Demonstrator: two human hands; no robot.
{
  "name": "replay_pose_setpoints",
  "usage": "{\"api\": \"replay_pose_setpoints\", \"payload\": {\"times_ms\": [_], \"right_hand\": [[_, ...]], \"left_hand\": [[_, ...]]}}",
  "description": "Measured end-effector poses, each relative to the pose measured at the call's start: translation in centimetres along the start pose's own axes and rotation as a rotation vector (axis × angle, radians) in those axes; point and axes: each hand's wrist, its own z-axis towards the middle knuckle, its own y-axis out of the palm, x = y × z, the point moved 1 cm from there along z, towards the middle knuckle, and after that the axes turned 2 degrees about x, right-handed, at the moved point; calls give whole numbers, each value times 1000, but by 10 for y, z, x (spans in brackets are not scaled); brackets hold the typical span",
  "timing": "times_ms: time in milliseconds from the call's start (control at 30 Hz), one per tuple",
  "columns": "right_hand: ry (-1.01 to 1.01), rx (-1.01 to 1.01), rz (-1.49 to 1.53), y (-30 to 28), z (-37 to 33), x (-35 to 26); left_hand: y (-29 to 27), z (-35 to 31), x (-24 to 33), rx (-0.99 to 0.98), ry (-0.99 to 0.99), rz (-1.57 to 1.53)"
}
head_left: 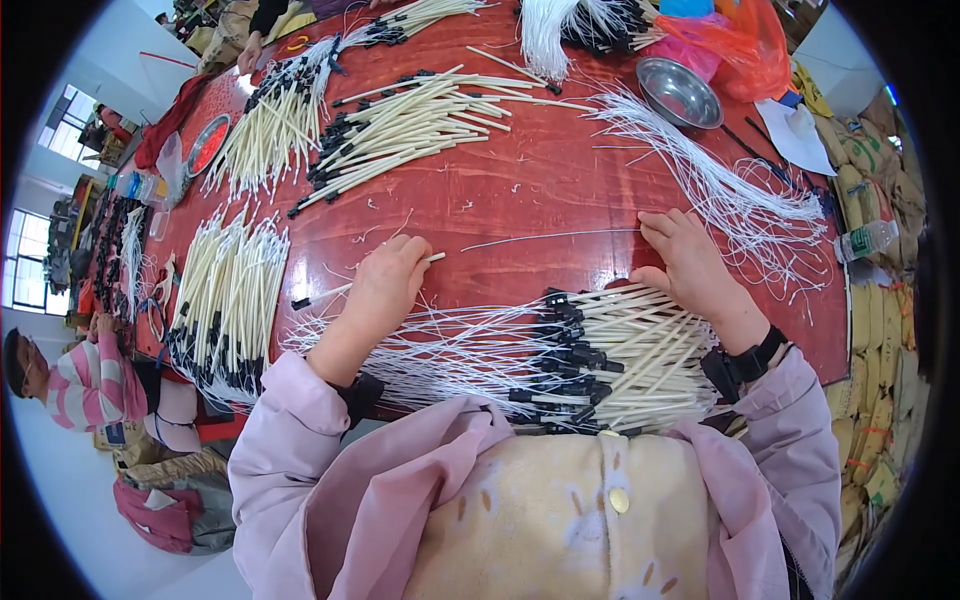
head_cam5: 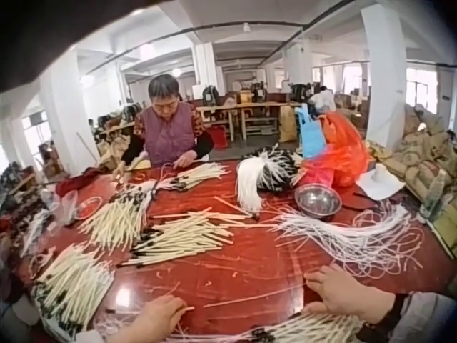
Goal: The person picks up a white tube and a wire, threads the wire through the tube by hand, and places the assembled piece onto a pile. This process is repeated multiple times with other tubes and wires on the table.
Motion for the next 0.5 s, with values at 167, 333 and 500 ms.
{"api": "replay_pose_setpoints", "payload": {"times_ms": [167, 333, 500], "right_hand": [[-6, -11, -22, 0, 3, -4], [-11, -14, -39, -1, 4, -7], [0, -9, -50, -2, 5, -8]], "left_hand": [[7, 4, 5, 2, 32, 78], [13, 7, 10, 1, 40, 111], [16, 10, 11, -1, 54, 122]]}}
